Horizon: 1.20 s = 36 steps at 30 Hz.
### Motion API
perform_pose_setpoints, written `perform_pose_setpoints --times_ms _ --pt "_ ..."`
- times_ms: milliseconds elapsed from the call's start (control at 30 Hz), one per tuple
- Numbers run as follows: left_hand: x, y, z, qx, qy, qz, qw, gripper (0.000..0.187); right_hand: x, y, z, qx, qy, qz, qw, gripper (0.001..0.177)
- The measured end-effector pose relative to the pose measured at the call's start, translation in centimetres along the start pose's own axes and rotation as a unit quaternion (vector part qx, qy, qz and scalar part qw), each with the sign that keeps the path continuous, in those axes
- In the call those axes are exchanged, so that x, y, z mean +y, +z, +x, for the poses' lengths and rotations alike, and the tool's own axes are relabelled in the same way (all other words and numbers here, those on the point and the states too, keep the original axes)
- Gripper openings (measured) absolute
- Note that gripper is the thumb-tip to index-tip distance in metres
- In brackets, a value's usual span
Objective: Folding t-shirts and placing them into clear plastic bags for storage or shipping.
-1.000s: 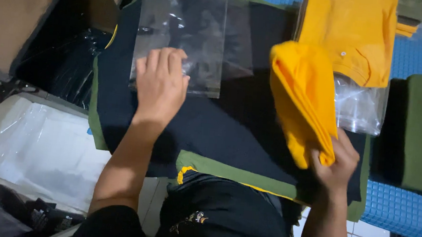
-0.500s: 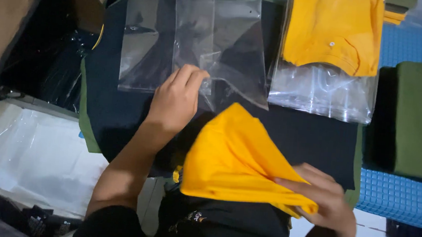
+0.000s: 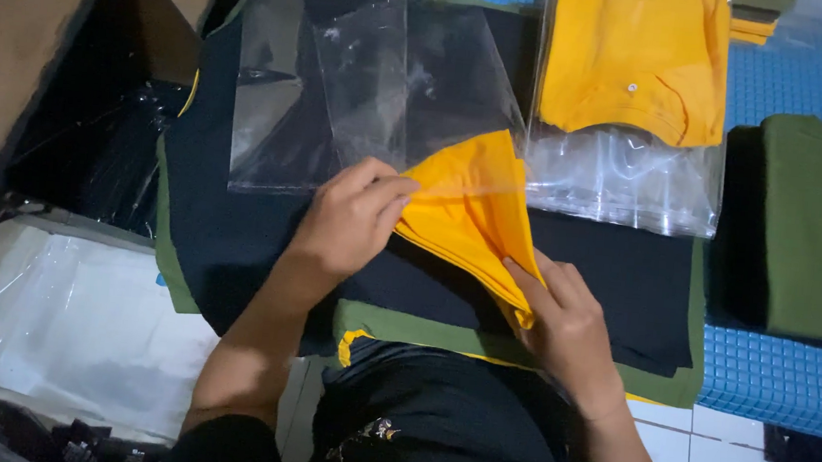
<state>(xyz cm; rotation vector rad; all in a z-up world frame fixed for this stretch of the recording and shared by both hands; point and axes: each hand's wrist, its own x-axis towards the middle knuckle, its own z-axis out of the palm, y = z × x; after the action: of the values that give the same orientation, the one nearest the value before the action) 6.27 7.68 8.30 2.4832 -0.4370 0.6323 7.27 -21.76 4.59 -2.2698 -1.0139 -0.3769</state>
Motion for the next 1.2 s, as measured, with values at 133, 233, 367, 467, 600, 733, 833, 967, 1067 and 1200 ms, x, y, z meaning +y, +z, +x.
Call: perform_pose_setpoints --times_ms 133,233,367,467,600,733,833,967,1067,1200 --pt "0.7 1.2 -0.3 0.037 0.030 0.063 0.997 0.014 0.5 -0.1 -0.1 0.036 0.000 -0.022 0.999 0.040" --pt "2.1 1.9 -0.3 0.087 0.068 0.058 0.992 0.013 0.3 0.1 -0.2 0.048 0.022 -0.026 0.998 0.045" --pt "3.9 5.2 -0.3 0.144 0.114 0.053 0.982 0.014 0.1 2.3 -0.1 0.099 0.000 -0.053 0.994 0.043" --pt "5.9 5.8 -0.3 0.170 0.123 0.043 0.977 0.014 0.3 3.6 0.1 0.141 -0.011 -0.054 0.989 0.039" --pt "7.6 6.2 -0.9 0.196 0.155 0.035 0.968 0.017 2.1 5.6 -0.7 0.191 -0.029 -0.053 0.980 0.043" --pt "6.0 8.6 -4.0 0.232 0.187 -0.025 0.954 0.038 1.9 5.3 0.1 0.205 -0.040 -0.011 0.978 0.093" --pt "2.8 10.8 -5.9 0.450 0.168 0.038 0.876 0.039 1.3 4.7 0.3 0.277 -0.073 0.029 0.958 0.048" --pt "-7.4 16.3 -8.1 0.363 -0.088 -0.637 0.674 0.065 0.5 5.1 -0.6 0.302 -0.072 -0.037 0.950 0.037" --pt "-10.0 20.8 -12.4 0.224 -0.136 -0.898 0.354 0.070 -0.4 5.8 -0.4 0.263 -0.057 0.037 0.962 0.041" --pt "-6.6 21.8 -12.1 0.201 -0.225 -0.889 0.344 0.065 -0.9 7.2 -0.7 0.259 -0.072 0.078 0.960 0.034"
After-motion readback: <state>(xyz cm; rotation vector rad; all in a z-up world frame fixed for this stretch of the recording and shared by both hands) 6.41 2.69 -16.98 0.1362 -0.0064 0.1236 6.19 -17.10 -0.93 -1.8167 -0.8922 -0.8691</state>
